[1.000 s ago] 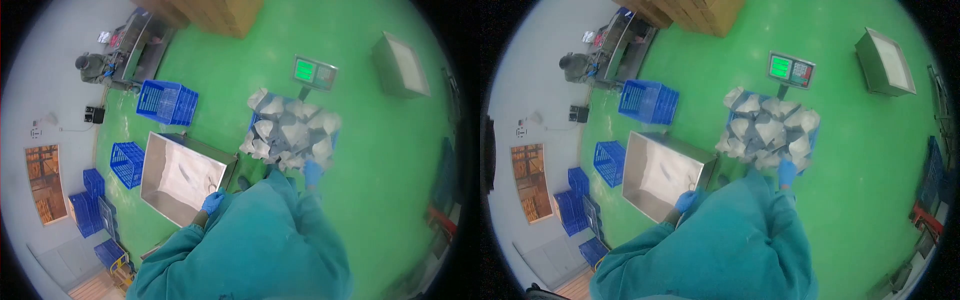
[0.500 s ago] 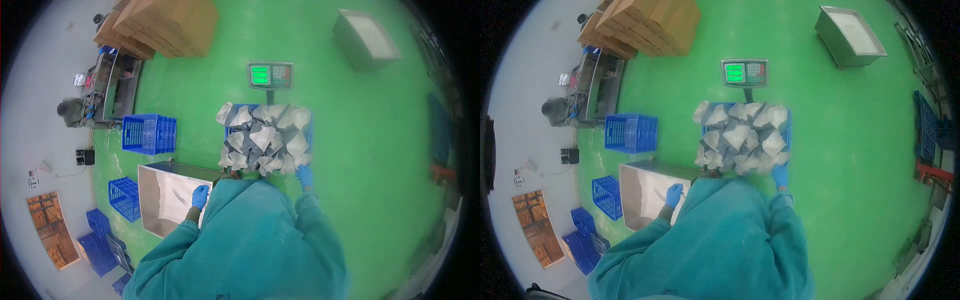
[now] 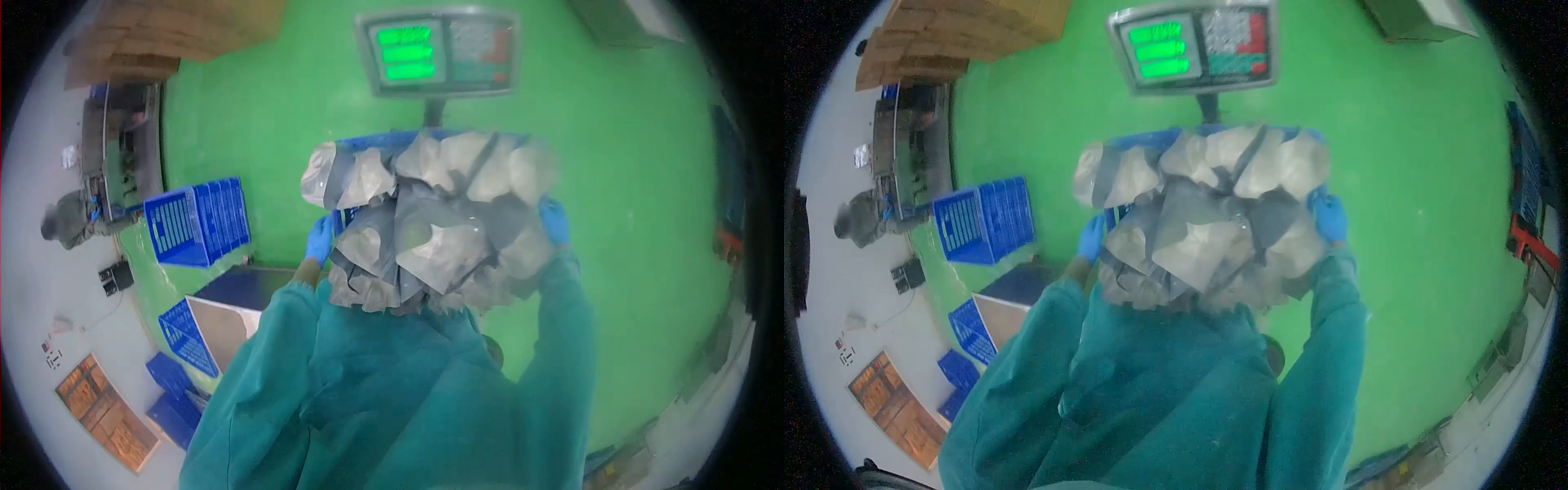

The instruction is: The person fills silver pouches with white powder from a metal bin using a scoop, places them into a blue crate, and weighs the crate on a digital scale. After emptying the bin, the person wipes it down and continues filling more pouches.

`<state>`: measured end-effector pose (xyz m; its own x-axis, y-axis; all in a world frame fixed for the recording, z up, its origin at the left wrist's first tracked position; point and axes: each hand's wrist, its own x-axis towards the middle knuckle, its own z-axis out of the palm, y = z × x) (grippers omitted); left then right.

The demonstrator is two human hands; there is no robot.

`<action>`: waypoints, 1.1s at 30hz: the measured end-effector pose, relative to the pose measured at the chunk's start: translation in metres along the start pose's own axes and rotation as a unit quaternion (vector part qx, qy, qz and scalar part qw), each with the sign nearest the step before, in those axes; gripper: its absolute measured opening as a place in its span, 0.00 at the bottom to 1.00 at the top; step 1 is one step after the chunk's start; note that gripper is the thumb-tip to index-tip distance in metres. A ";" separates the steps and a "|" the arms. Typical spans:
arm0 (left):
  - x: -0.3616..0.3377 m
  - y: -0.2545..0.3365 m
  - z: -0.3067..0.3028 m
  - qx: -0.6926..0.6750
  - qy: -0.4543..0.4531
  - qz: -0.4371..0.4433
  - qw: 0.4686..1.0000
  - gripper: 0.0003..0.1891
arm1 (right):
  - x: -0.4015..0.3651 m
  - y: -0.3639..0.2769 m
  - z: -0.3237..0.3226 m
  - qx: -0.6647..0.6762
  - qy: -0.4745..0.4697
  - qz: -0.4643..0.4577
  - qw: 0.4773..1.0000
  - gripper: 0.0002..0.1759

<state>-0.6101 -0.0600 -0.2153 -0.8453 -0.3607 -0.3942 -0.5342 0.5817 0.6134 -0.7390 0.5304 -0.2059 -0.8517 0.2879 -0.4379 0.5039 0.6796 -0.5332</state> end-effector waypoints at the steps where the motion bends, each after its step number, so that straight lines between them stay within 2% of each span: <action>1: 0.014 -0.003 0.018 0.033 -0.039 -0.017 0.999 0.28 | 0.024 0.041 0.018 -0.006 -0.016 0.005 1.000 0.19; 2: 0.023 -0.003 0.030 0.064 -0.079 -0.033 0.994 0.29 | 0.047 0.097 0.039 -0.006 -0.031 -0.115 0.993 0.17; 4: 0.028 -0.016 0.047 0.066 -0.054 -0.066 0.994 0.29 | 0.049 0.114 0.053 -0.007 -0.052 -0.233 0.971 0.16; 5: 0.030 -0.016 0.052 0.067 -0.022 -0.081 0.994 0.29 | 0.050 0.117 0.051 -0.012 -0.052 -0.234 0.971 0.16; 6: 0.029 -0.014 0.055 0.066 -0.022 -0.085 0.994 0.29 | 0.047 0.118 0.051 -0.016 -0.051 -0.229 0.972 0.16; 8: 0.028 0.008 0.052 0.181 0.026 -0.124 0.975 0.29 | 0.039 0.112 0.047 -0.019 -0.035 -0.181 0.983 0.16; 11: 0.022 0.034 0.047 0.110 0.057 -0.129 0.984 0.25 | 0.021 0.098 0.043 -0.010 0.001 -0.109 0.994 0.16; 15: 0.030 0.006 0.054 0.093 0.031 -0.131 0.987 0.23 | -0.007 0.076 0.047 0.010 0.031 -0.041 0.999 0.16; 17: 0.036 -0.008 0.064 0.121 0.060 -0.060 0.989 0.21 | -0.025 0.065 0.049 0.025 0.048 -0.006 0.999 0.16; 21: 0.049 0.001 0.063 0.128 0.032 -0.039 0.990 0.21 | -0.053 0.047 0.061 0.048 0.065 0.041 0.996 0.16; 23: 0.053 0.015 0.053 0.119 0.070 -0.025 0.990 0.22 | -0.067 0.041 0.069 0.058 0.067 0.061 0.994 0.16; 26: 0.078 -0.009 0.052 0.110 0.051 -0.056 0.991 0.25 | -0.088 0.033 0.082 0.070 0.064 0.086 0.992 0.16; 29: 0.124 -0.071 0.082 0.125 0.024 -0.078 0.989 0.27 | -0.103 0.025 0.093 0.080 0.070 0.105 0.989 0.16; 30: 0.131 -0.081 0.085 0.123 0.019 -0.075 0.989 0.27 | -0.108 0.022 0.096 0.085 0.072 0.111 0.988 0.16; 32: 0.138 -0.071 0.061 0.110 0.071 0.008 0.991 0.28 | -0.119 0.018 0.107 0.095 0.068 0.124 0.985 0.16; 33: 0.138 -0.072 0.049 0.110 0.064 -0.001 0.992 0.28 | -0.125 0.014 0.112 0.095 0.062 0.131 0.985 0.16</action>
<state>-0.6880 -0.1157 -0.3476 -0.8456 -0.4433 -0.2974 -0.5335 0.7202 0.4435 -0.6096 0.4285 -0.2400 -0.6938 0.5254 -0.4926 0.7167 0.4361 -0.5442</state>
